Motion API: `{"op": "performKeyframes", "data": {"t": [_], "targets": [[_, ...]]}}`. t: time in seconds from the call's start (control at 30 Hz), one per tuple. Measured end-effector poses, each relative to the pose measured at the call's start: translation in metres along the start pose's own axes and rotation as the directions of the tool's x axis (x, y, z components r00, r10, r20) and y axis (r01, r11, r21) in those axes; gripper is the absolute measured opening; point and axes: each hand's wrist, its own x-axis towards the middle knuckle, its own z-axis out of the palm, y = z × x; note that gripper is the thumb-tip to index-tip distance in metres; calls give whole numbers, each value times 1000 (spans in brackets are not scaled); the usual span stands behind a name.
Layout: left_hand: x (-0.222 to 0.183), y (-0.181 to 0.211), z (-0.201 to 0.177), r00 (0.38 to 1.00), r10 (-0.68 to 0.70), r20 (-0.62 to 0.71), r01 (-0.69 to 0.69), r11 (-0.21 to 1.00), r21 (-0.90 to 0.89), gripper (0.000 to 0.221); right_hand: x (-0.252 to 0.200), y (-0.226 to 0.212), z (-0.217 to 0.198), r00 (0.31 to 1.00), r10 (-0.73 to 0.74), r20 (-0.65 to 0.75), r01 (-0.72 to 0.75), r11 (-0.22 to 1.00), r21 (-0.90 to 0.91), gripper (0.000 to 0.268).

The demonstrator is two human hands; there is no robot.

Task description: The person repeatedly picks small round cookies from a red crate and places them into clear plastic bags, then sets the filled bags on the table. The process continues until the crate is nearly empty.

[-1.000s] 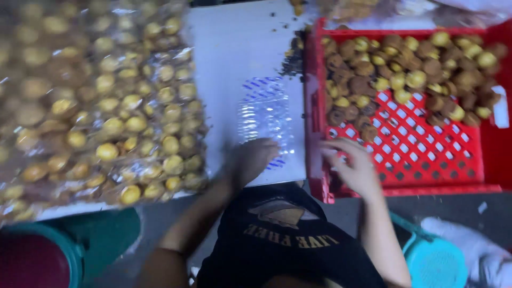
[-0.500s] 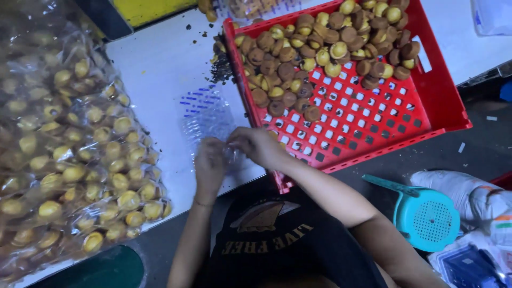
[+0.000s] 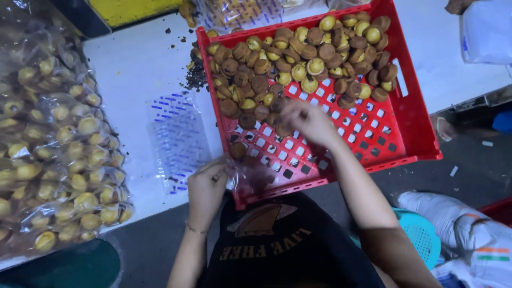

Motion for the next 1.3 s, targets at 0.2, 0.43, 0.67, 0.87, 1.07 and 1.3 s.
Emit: {"op": "performKeyframes", "data": {"t": [0.2, 0.43, 0.67, 0.87, 1.07, 1.3], "targets": [[-21, 29, 10, 998, -51, 32, 55, 992, -110, 30, 21, 117, -42, 784, 226, -579, -580, 599, -552, 76], [-37, 38, -2, 986, -167, 21, 168, 973, -156, 35, -22, 82, -89, 989, 116, -87, -140, 600, -788, 51], [-31, 60, -1, 992, -121, 33, 125, 977, -171, 31, 26, 138, -109, 882, -370, -293, -27, 580, -814, 46], [-34, 57, 1, 994, -104, 34, 108, 979, -170, 32, 35, 144, -101, 747, -430, -507, 33, 786, -617, 54], [-26, 63, 5, 996, -64, 60, 73, 983, -170, 32, 45, 143, -59, 725, -390, -567, 21, 836, -549, 50], [-25, 59, -5, 997, -60, 50, 69, 978, -196, 33, 16, 126, -86, 565, -208, -798, -63, 954, -294, 53]]}}
